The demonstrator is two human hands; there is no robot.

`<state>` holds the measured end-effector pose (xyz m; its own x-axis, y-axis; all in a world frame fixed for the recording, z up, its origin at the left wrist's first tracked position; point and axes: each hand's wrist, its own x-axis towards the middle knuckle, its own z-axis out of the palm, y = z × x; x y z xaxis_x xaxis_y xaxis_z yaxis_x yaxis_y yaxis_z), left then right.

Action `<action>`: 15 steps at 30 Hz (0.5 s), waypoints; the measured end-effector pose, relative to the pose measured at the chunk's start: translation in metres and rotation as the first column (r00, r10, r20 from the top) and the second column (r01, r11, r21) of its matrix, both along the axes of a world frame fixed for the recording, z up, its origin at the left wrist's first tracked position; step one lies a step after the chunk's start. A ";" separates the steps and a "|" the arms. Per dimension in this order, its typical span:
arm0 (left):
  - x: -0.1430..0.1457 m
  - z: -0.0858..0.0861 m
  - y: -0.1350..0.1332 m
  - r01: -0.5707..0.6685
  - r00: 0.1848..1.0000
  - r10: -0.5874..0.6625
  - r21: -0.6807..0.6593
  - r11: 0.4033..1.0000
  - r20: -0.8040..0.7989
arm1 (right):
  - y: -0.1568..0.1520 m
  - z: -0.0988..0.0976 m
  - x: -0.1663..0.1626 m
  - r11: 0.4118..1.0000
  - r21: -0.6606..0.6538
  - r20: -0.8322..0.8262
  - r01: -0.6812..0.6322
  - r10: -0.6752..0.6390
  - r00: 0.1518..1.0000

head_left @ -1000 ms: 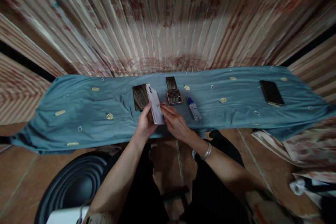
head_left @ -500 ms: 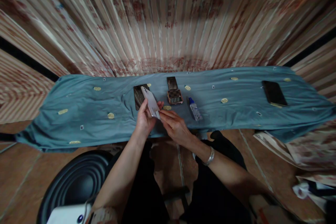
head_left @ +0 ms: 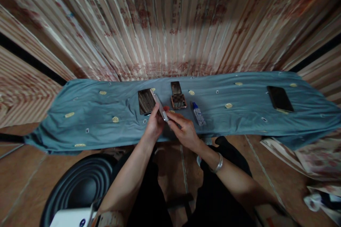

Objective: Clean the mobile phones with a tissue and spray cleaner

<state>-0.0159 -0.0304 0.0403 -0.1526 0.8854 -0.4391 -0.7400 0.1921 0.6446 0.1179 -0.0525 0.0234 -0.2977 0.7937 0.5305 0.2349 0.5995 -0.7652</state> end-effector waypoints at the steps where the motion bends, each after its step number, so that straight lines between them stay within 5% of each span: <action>1: 0.000 0.000 -0.001 0.009 1.000 -0.009 0.005 1.000 -0.008 | 0.000 0.000 0.001 1.000 -0.028 -0.023 -0.006 0.006 1.000; 15: 0.020 0.005 -0.021 0.208 0.977 -0.213 0.148 0.967 0.019 | 0.026 0.001 0.003 0.993 -0.038 -0.031 0.114 -0.115 0.993</action>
<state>0.0037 -0.0513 0.0454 0.0573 0.9502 -0.3065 -0.7148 0.2534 0.6519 0.1209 -0.0264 0.0240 -0.1863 0.8403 0.5091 0.2743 0.5421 -0.7943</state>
